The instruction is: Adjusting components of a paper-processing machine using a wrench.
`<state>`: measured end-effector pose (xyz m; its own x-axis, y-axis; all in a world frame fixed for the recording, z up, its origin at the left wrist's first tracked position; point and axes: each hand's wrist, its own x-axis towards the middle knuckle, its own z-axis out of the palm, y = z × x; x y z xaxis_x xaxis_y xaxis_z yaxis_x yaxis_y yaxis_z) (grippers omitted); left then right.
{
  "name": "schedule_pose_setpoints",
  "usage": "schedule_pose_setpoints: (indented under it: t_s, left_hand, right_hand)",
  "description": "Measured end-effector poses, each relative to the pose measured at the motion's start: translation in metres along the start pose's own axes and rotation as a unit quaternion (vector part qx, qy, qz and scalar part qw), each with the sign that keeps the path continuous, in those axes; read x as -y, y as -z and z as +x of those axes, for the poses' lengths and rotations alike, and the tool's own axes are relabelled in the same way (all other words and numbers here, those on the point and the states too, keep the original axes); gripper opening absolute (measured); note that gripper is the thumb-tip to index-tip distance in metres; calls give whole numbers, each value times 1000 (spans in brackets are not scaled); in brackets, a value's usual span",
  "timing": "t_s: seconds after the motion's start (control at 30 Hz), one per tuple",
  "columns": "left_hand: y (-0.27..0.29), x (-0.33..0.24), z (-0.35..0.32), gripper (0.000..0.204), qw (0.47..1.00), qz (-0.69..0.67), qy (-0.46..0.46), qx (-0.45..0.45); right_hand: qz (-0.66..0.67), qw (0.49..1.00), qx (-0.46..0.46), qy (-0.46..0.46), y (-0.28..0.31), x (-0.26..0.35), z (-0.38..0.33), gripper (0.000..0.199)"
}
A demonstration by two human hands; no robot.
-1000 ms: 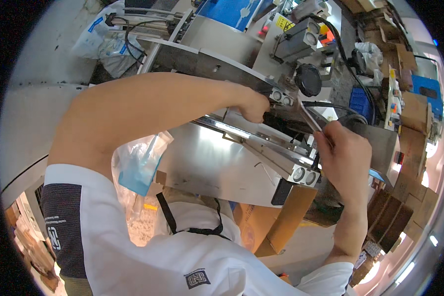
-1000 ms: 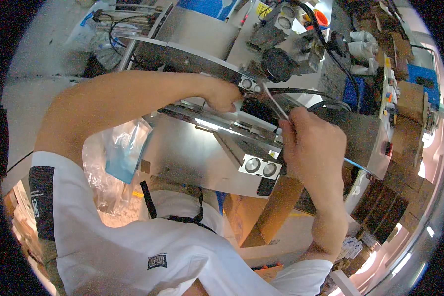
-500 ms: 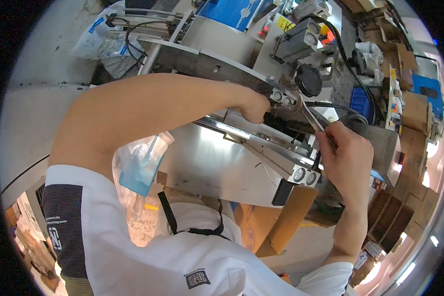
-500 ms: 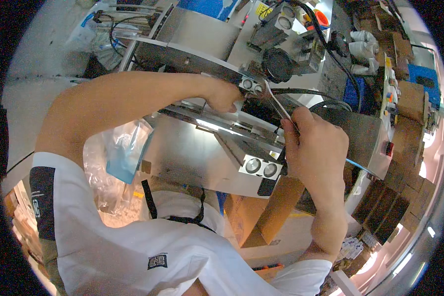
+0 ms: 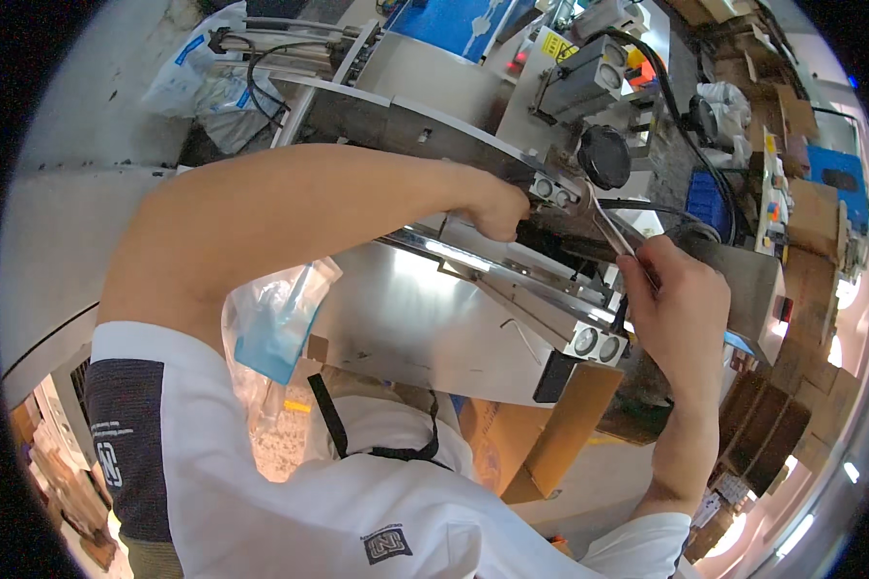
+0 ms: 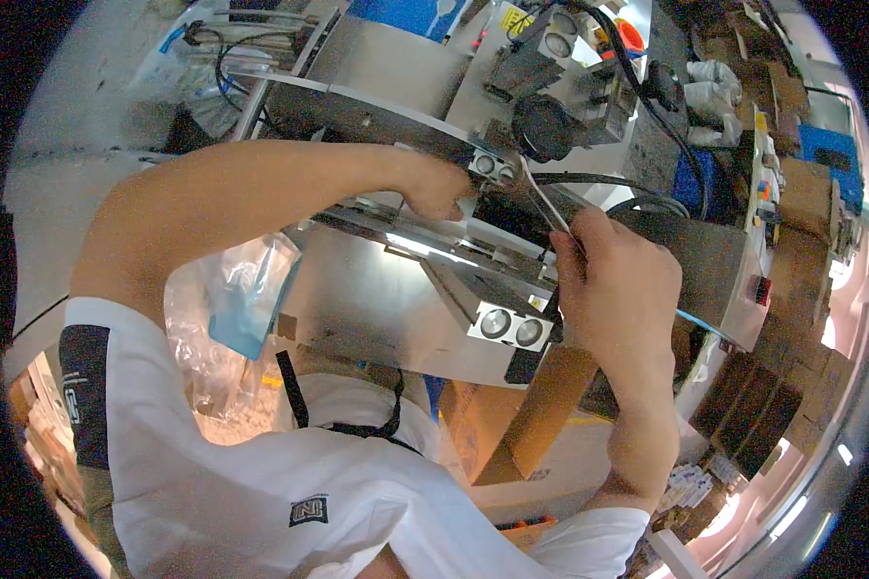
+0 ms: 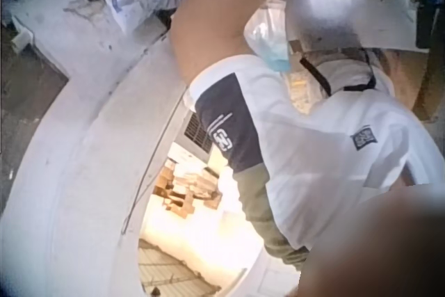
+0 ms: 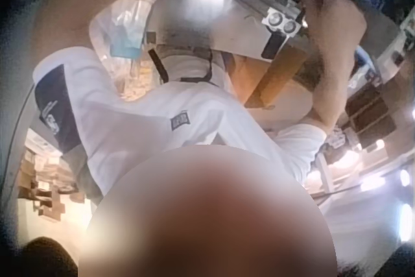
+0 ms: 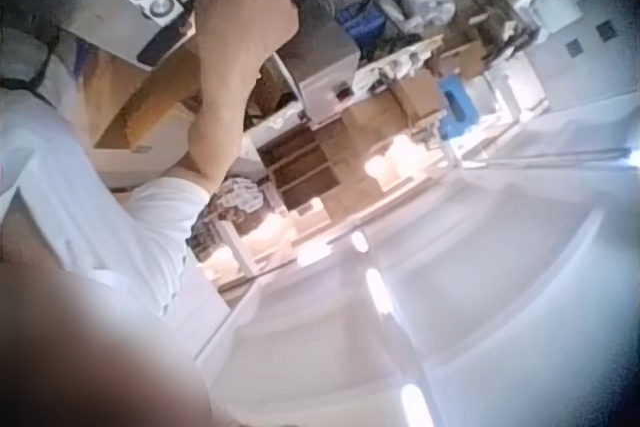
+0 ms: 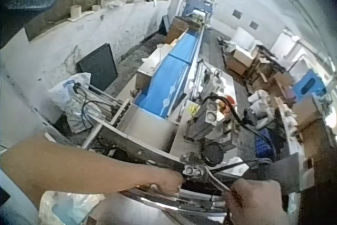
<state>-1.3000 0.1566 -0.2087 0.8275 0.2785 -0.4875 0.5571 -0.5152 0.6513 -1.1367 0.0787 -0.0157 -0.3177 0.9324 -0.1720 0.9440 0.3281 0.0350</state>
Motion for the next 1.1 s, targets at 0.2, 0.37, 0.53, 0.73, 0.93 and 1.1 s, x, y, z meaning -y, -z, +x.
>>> schedule_pose_setpoints:
  t_s: [0.2,0.37,0.53,0.73,0.93,1.1]
  left_hand:
    - [-2,5,6,47,1000,-8,-11,-27]
    - [-6,10,11,52,999,-24,-26,-12]
    - [-5,11,2,52,999,-21,-27,-5]
    - [29,1,-33,44,995,44,2,86]
    - [39,-108,-135,26,902,-223,85,-359]
    - [-63,-159,-185,24,822,-499,103,-254]
  right_hand:
    - [1,999,-33,35,-6,-6,1,17]
    - [48,996,-70,-10,23,-3,-20,17]
    - [211,972,-83,-59,35,-15,-94,14]
    - [520,846,116,-14,-32,-39,-189,14]
    - [496,852,82,-144,-195,-2,-224,16]
    - [476,859,57,-179,-320,17,-224,18]
